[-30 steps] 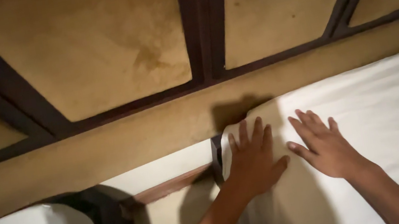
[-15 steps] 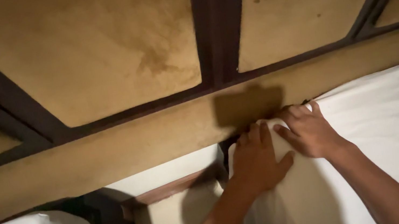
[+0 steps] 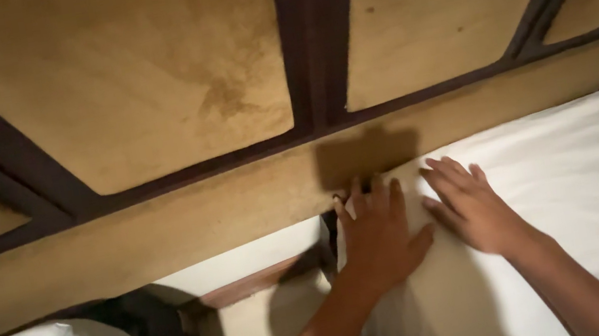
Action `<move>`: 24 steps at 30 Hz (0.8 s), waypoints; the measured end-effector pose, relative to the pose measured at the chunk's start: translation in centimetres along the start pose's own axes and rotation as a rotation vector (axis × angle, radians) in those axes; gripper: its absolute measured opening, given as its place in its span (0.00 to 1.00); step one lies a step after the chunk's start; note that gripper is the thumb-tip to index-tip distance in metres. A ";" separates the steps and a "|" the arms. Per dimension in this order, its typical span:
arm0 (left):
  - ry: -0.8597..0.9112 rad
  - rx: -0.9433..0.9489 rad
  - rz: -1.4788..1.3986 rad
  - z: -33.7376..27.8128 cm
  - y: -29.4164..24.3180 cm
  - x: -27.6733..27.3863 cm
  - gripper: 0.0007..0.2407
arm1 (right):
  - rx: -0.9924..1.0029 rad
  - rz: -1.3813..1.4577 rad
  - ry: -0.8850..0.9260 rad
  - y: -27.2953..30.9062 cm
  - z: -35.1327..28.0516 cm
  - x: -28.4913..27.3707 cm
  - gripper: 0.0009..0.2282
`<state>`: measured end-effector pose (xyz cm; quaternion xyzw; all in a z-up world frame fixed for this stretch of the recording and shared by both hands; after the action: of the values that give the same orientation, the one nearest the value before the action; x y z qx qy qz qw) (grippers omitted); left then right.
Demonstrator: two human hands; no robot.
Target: The person smooths a white fitted sheet on a mattress by hand, repeatedly pressing and tucking the fabric along the edges and corners. The person moves around the bed to adjust different sections, ensuring the sheet is flat and secure.
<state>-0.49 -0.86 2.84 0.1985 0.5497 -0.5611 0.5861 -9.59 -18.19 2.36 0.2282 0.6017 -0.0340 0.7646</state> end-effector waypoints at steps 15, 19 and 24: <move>0.248 0.317 -0.115 -6.5 -10.7 2.0 0.39 | 0.427 -0.104 -0.007 -2.7 -21.0 -6.5 0.37; 0.238 0.359 -0.149 -8.8 -13.2 2.1 0.37 | 0.529 -0.211 -0.005 -2.6 -25.5 -7.2 0.38; 0.197 0.393 -0.156 -11.0 -15.9 2.3 0.36 | 0.589 -0.333 0.103 -2.6 -29.8 -6.6 0.37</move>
<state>-19.57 2.81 3.50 0.3195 0.4981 -0.6789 0.4346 -39.19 -10.37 2.59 0.3394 0.6329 -0.3192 0.6183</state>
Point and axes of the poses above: each hand's wrist, its own z-axis towards the middle knuckle, its own x-axis out of the palm, y = z × x, the point moved 2 cm from there along z, towards the middle knuckle, and after that the axes turned 8 degrees about x, right-handed, at the moved point
